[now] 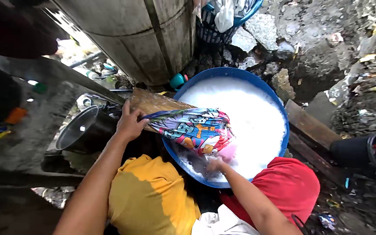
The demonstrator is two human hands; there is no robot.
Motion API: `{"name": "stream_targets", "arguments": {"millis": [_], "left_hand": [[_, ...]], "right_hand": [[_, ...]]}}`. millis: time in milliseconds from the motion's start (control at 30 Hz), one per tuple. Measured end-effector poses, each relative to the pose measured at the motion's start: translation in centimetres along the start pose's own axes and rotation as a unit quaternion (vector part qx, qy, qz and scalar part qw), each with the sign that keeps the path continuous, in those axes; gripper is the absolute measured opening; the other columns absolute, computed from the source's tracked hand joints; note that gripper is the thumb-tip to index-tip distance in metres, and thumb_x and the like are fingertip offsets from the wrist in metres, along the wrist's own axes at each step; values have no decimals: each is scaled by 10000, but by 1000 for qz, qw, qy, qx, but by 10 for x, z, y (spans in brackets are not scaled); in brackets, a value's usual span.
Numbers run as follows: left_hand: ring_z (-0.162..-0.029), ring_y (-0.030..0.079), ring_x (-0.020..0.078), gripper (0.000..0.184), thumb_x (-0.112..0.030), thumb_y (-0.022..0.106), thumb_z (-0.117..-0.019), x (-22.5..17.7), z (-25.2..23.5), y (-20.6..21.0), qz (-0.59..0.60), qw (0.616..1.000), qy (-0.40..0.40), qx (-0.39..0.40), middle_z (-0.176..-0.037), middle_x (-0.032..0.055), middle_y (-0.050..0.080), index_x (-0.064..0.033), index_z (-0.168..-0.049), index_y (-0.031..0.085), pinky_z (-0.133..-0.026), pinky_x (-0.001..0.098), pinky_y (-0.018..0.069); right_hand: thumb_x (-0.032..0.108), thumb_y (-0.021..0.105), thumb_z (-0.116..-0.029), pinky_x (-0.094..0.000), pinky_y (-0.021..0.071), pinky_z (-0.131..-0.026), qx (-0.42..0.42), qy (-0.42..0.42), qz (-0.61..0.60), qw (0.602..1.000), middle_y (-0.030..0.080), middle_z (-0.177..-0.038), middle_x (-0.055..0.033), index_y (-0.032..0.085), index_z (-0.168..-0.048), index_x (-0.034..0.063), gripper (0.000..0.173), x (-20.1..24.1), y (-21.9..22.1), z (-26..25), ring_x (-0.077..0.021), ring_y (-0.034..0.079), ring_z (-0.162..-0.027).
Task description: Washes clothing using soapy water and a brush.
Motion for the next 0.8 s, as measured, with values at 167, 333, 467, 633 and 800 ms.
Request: {"name": "stream_targets", "arguments": {"millis": [167, 333, 467, 633, 800], "left_hand": [[-1289, 495, 551, 195, -189, 657, -1018, 15, 32, 6, -4, 1000, -5, -10, -1682, 252, 88, -40, -1142, 632, -945, 723, 455], [-1348, 451, 538, 306, -86, 714, -961, 25, 48, 10, 1, 999, -31, -15, -1683, 257, 80, 0, -1238, 614, -993, 706, 446], [-1371, 430, 535, 273, -108, 669, -993, 22, 48, 11, -3, 999, -44, -4, -1685, 264, 75, -9, -1243, 623, -1020, 696, 426], [-1347, 442, 550, 247, -165, 661, -1012, 19, 41, 11, -19, 999, -45, -1, -1676, 284, 68, -2, -1191, 612, -1009, 699, 423], [-1400, 397, 522, 273, -169, 655, -1015, 16, 31, 9, -15, 999, -33, -13, -1669, 296, 81, 26, -1201, 611, -1066, 665, 399]], "right_hand": [[2, 656, -853, -284, 542, -784, 12, -255, -280, 925, 631, -1040, -65, 540, -1280, -15, 443, 103, -64, 50, -81, 608, -872], [223, 825, -852, -549, 570, -927, -340, -252, -156, 893, 677, -1210, -236, 531, -1385, -20, 655, 239, -84, 55, -354, 684, -1097], [308, 795, -885, -579, 534, -977, -425, -226, -39, 876, 619, -1326, -270, 585, -1426, 45, 637, 219, -91, 41, -425, 625, -1205], [295, 738, -926, -652, 421, -1085, -520, 57, -219, 823, 537, -1394, -358, 450, -1474, -59, 713, -14, -186, 42, -505, 526, -1312], [299, 782, -885, -616, 515, -1000, -528, -86, -179, 826, 620, -1305, -283, 572, -1382, 0, 617, 126, -137, 37, -443, 607, -1221]]}}
Point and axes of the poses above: each hand's wrist, its own z-axis away from the middle knuckle, its own y-axis out of the palm, x = y × z, the point moved 9 cm from there along -z, towards the middle knuckle
